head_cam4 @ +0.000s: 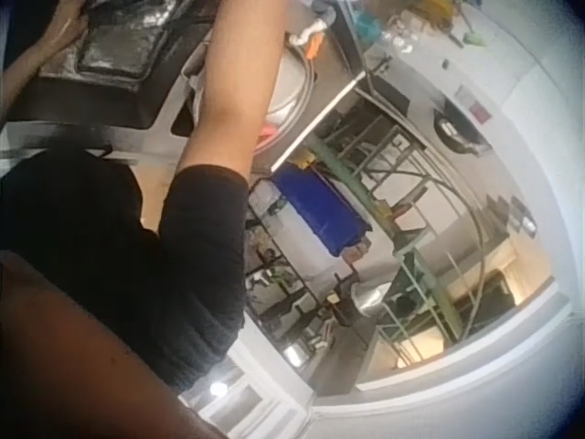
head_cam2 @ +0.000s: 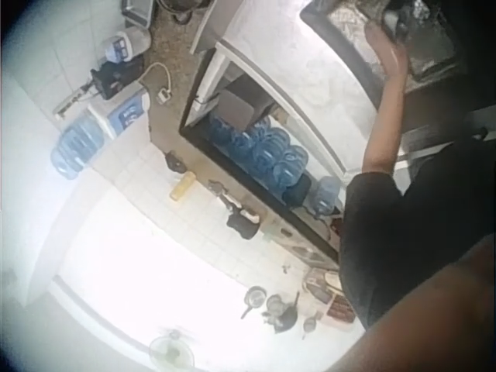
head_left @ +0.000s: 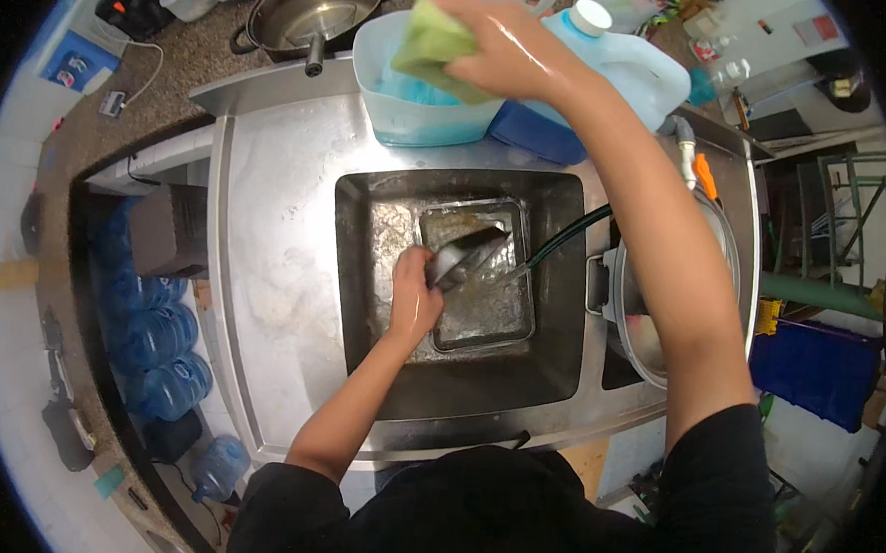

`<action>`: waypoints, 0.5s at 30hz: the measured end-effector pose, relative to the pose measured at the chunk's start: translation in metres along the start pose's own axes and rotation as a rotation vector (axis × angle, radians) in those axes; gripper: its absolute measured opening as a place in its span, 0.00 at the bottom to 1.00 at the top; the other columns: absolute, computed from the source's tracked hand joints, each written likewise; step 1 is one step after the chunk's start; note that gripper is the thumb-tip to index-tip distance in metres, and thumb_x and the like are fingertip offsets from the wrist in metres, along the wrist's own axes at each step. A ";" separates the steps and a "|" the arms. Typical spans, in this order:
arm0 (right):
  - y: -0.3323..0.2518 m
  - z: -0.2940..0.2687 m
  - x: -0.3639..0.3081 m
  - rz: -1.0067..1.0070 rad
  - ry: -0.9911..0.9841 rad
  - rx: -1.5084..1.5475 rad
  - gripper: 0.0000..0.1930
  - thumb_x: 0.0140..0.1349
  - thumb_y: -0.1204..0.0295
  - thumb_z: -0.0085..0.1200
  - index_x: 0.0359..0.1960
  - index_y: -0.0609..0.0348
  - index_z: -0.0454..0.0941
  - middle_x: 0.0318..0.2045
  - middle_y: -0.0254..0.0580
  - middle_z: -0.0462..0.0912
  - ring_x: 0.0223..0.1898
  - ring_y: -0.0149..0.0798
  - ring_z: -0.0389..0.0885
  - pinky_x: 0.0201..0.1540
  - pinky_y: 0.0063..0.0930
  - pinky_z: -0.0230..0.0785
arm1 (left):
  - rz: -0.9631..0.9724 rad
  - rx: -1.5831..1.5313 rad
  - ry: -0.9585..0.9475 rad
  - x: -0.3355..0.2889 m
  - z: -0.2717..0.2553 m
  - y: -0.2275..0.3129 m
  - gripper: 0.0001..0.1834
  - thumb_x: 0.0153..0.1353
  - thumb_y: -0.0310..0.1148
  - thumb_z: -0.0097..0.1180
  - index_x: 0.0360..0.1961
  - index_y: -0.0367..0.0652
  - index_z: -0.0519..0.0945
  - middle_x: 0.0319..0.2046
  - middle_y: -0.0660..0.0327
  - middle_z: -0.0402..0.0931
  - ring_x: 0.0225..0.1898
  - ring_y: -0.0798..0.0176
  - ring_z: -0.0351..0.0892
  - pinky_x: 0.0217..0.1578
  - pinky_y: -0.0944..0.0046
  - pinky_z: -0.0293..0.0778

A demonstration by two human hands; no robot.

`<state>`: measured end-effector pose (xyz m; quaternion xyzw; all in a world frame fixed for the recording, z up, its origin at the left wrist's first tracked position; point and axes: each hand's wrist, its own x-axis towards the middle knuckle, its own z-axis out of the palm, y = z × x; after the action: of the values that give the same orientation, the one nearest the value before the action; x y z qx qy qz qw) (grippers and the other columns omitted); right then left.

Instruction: The recorder gets water from a dispenser and then washes various kitchen items including trays, pots, and cups in a sink.

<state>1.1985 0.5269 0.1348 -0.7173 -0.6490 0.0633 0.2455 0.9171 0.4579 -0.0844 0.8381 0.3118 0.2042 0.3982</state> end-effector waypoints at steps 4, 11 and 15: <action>-0.039 0.004 -0.118 0.064 0.314 0.208 0.33 0.44 0.68 0.63 0.55 0.65 0.70 0.42 0.48 0.82 0.46 0.43 0.82 0.52 0.35 0.71 | -0.693 -0.462 0.050 -0.029 -0.005 0.002 0.17 0.61 0.28 0.55 0.49 0.37 0.66 0.42 0.47 0.78 0.45 0.50 0.78 0.47 0.55 0.70; -0.095 0.196 -0.270 0.842 0.323 0.542 0.22 0.49 0.70 0.60 0.47 0.60 0.69 0.37 0.58 0.81 0.41 0.62 0.79 0.42 0.45 0.72 | -0.758 -1.073 0.064 -0.086 0.023 0.035 0.27 0.73 0.47 0.40 0.67 0.46 0.56 0.58 0.54 0.68 0.56 0.57 0.69 0.56 0.56 0.67; -0.101 0.227 -0.300 0.661 0.243 0.552 0.20 0.51 0.70 0.60 0.45 0.59 0.69 0.39 0.60 0.79 0.42 0.63 0.78 0.43 0.49 0.71 | -0.856 -1.032 0.085 -0.112 0.033 0.053 0.27 0.73 0.48 0.39 0.67 0.49 0.55 0.57 0.54 0.68 0.53 0.57 0.71 0.48 0.56 0.72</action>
<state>0.9694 0.3032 -0.0873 -0.7960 -0.3103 0.2243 0.4687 0.8746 0.3369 -0.0729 0.3341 0.4944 0.1838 0.7811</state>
